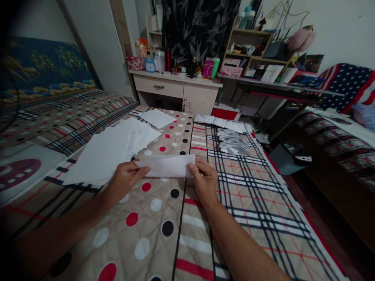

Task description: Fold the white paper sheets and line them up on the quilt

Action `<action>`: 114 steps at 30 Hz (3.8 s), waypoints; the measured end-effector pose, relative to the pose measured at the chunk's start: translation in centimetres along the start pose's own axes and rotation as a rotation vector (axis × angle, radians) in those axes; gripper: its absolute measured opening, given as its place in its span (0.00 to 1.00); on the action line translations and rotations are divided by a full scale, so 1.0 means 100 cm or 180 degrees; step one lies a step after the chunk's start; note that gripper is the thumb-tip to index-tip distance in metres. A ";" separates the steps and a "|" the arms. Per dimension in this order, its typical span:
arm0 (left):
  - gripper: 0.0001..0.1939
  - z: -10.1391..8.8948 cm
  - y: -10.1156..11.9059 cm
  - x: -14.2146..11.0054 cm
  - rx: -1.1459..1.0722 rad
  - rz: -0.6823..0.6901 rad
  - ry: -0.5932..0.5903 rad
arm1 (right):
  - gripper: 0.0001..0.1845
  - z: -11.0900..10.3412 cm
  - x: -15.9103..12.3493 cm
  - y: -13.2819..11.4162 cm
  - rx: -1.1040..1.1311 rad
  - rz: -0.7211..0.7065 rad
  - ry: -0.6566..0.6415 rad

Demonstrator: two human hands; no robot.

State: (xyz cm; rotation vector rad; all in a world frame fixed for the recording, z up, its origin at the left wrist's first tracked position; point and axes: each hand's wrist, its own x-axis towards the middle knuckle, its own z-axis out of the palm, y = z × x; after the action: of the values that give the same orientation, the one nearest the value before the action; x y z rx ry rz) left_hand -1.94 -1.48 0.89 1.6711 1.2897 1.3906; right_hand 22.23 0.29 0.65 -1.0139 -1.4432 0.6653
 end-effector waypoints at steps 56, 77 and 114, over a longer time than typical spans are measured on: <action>0.11 0.002 -0.003 -0.010 -0.0240 -0.0347 0.0106 | 0.05 0.008 -0.002 -0.003 0.0591 0.0247 0.0767; 0.13 0.004 0.009 -0.010 -0.0152 -0.0107 0.0177 | 0.11 0.009 -0.003 0.000 0.0734 0.0788 0.0996; 0.09 0.004 0.008 -0.011 -0.0160 -0.0080 0.0649 | 0.12 0.011 -0.005 -0.007 0.0501 0.0741 0.1039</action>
State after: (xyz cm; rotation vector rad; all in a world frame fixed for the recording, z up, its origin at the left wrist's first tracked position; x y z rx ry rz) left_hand -1.30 -2.70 1.10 1.5057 1.3697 1.5982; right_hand 20.98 -0.29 0.91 -1.1177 -0.9837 0.7302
